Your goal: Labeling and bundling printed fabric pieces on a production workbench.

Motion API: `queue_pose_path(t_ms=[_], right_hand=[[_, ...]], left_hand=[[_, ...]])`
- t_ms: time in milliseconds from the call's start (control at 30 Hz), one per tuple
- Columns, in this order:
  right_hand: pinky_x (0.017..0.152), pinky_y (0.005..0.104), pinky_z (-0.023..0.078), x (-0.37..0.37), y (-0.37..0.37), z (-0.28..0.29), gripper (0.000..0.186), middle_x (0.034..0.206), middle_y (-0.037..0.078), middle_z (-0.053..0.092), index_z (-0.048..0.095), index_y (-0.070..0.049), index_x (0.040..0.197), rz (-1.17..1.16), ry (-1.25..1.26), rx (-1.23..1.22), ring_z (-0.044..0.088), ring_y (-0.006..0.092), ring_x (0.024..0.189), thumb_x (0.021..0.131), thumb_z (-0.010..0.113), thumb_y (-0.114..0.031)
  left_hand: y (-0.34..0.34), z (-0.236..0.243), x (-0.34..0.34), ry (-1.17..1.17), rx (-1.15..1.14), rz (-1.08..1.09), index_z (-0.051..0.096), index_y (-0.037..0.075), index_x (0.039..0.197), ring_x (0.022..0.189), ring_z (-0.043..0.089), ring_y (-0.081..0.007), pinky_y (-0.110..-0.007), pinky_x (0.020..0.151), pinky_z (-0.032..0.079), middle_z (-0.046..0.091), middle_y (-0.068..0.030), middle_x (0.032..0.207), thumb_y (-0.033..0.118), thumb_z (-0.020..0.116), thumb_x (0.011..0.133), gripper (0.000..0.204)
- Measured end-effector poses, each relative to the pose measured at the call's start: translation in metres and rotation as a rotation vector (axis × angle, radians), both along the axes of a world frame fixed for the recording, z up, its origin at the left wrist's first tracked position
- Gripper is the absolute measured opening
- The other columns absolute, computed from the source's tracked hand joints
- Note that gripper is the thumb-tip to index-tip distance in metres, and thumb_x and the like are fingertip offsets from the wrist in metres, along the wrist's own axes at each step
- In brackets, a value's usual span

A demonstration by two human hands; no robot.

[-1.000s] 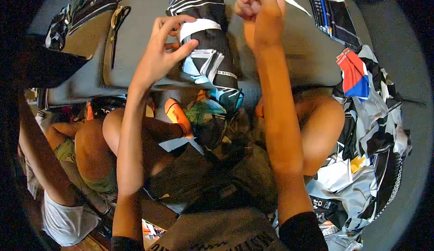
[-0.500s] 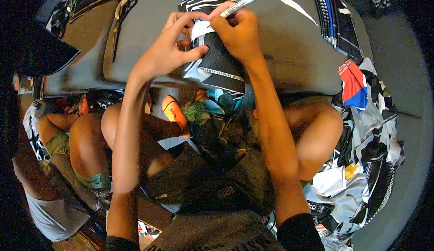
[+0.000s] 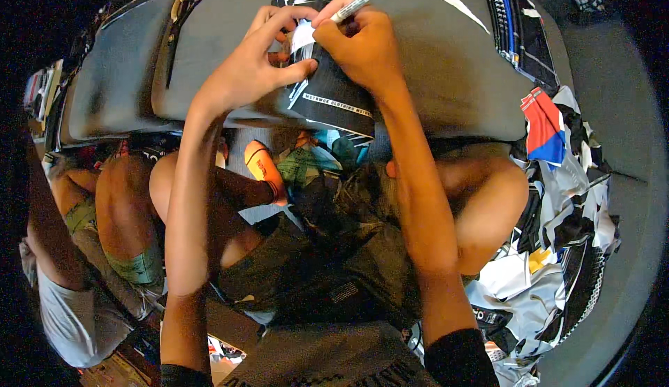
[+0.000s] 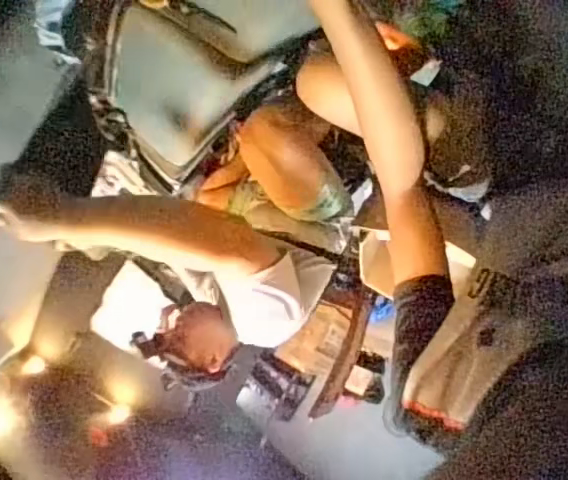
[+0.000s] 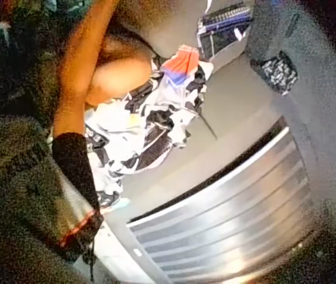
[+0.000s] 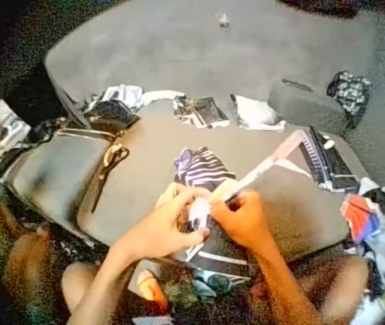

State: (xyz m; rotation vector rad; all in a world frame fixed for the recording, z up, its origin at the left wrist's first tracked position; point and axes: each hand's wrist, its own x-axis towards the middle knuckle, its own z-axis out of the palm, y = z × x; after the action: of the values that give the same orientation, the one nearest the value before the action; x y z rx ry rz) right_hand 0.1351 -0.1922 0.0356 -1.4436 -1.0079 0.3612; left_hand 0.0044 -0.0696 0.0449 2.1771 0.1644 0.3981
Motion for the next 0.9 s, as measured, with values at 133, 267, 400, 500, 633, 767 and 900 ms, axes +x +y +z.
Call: queue_pose_path(t_ms=[133,267,400,500,633,767,900], right_hand=[[0.055,0.0161,0.032,0.0003,0.0007,-0.0001,0.01,0.067,-0.003,0.053,0.063,-0.006,0.079,-0.01,-0.007,0.014,0.04,0.0051,0.06,0.077,0.053,-0.004],[0.055,0.0162,0.031,-0.0007,0.0009,0.0004,0.009,0.067,-0.003,0.052,0.063,-0.006,0.079,-0.019,0.003,0.019,0.04,0.0049,0.059,0.077,0.054,-0.005],[0.055,0.0163,0.031,-0.0009,0.0003,0.0016,0.009,0.067,-0.003,0.052,0.063,-0.006,0.079,-0.009,0.009,-0.009,0.04,0.0047,0.059,0.077,0.054,-0.005],[0.055,0.0163,0.031,-0.0008,0.0005,0.0014,0.01,0.066,-0.003,0.052,0.063,-0.006,0.079,-0.003,0.069,0.083,0.04,0.0047,0.059,0.078,0.053,-0.005],[0.055,0.0163,0.031,0.0003,0.0006,0.0002,0.01,0.066,-0.003,0.052,0.063,-0.006,0.079,-0.002,0.069,0.083,0.039,0.0047,0.059,0.078,0.053,-0.004],[0.055,0.0164,0.031,0.0027,0.0013,-0.0006,0.01,0.066,-0.003,0.052,0.063,-0.006,0.078,-0.011,0.025,0.052,0.039,0.0048,0.058,0.078,0.053,-0.004],[0.055,0.0165,0.031,0.003,0.0017,-0.0014,0.01,0.066,-0.003,0.052,0.063,-0.006,0.078,-0.015,-0.042,0.044,0.039,0.0049,0.058,0.078,0.053,-0.004]], left_hand=[[0.0012,-0.002,0.0018,-0.012,0.011,-0.001,0.048,0.017,0.123,0.086,0.043,-0.0154,-0.026,0.076,0.043,0.037,-0.005,0.101,0.011,0.066,0.075,0.052],[0.0019,-0.0039,0.0012,-0.029,0.022,0.003,0.048,0.018,0.122,0.085,0.042,-0.0151,-0.025,0.075,0.043,0.037,-0.0049,0.1,0.011,0.066,0.075,0.051],[0.0023,-0.0041,0.0008,-0.054,0.025,0.008,0.049,0.018,0.122,0.085,0.042,-0.0149,-0.025,0.074,0.043,0.037,-0.0047,0.1,0.011,0.066,0.075,0.051],[0.0021,-0.0041,0.0004,-0.031,0.002,0.0,0.048,0.018,0.122,0.084,0.042,-0.0152,-0.025,0.074,0.043,0.037,-0.0047,0.099,0.011,0.066,0.075,0.051],[0.0025,-0.0047,0.0002,-0.027,-0.01,-0.007,0.048,0.019,0.122,0.084,0.042,-0.0154,-0.025,0.073,0.043,0.036,-0.0047,0.099,0.011,0.066,0.075,0.051],[0.0036,-0.0054,0.0025,-0.036,-0.002,-0.016,0.048,0.019,0.122,0.084,0.042,-0.0157,-0.025,0.073,0.043,0.036,-0.0048,0.099,0.011,0.066,0.075,0.051],[0.0039,-0.0051,0.0025,-0.049,0.034,-0.015,0.049,0.019,0.122,0.084,0.042,-0.016,-0.025,0.073,0.043,0.036,-0.0049,0.1,0.011,0.066,0.075,0.051]])
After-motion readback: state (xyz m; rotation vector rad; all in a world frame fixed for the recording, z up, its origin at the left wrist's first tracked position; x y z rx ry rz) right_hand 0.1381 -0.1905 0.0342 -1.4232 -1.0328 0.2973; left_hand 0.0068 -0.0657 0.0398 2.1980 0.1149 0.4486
